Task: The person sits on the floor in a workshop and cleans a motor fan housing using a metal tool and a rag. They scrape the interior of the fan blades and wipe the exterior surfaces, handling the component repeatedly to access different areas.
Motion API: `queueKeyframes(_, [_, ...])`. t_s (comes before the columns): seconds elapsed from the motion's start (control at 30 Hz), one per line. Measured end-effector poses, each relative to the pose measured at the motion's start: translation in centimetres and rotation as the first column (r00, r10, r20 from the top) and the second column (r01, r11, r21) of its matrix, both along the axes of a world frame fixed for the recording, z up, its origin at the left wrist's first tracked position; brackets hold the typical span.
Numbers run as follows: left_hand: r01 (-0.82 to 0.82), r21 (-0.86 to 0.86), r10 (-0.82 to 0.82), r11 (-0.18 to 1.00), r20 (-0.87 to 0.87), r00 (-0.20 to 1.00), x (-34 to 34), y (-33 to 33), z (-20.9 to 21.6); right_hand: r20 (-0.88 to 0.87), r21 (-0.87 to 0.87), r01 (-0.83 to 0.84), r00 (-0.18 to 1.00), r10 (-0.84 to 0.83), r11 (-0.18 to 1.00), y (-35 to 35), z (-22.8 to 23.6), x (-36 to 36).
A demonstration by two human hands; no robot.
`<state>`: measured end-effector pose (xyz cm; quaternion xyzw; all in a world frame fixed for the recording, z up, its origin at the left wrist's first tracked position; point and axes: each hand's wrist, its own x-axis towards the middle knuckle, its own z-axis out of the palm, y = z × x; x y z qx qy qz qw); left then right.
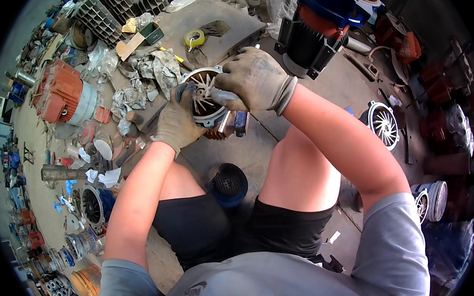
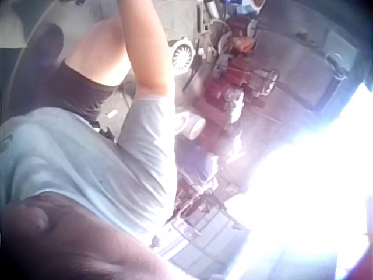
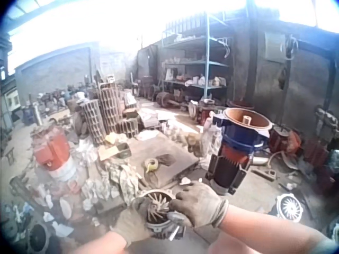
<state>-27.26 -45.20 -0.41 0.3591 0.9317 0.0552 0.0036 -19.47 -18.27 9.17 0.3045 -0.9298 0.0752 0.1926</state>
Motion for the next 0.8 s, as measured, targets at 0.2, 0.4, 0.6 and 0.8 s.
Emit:
queueKeyframes(0.2, [-0.019,0.042,0.02,0.999,-0.02,1.0,0.1,-0.1,-1.3,0.106,-0.291,0.648,0.753,-0.65,0.704,-5.8,-0.2,2.3])
queueKeyframes(0.4, [0.046,0.019,-0.045,0.999,-0.06,0.997,-0.9,-0.6,-1.9,0.18,-0.112,0.531,0.842,-0.509,0.84,-5.1,1.4,2.6])
queueKeyframes(0.6, [0.026,0.045,-0.023,0.999,-0.06,0.998,-0.3,-0.5,-1.1,0.467,0.302,-0.173,0.884,0.013,0.937,-2.5,4.5,-1.2])
queueKeyframes(0.8, [-0.003,-0.044,0.009,0.999,0.142,0.99,0.4,-0.2,1.6,0.967,-0.034,0.168,0.256,-0.011,0.985,-2.9,4.6,-2.3])
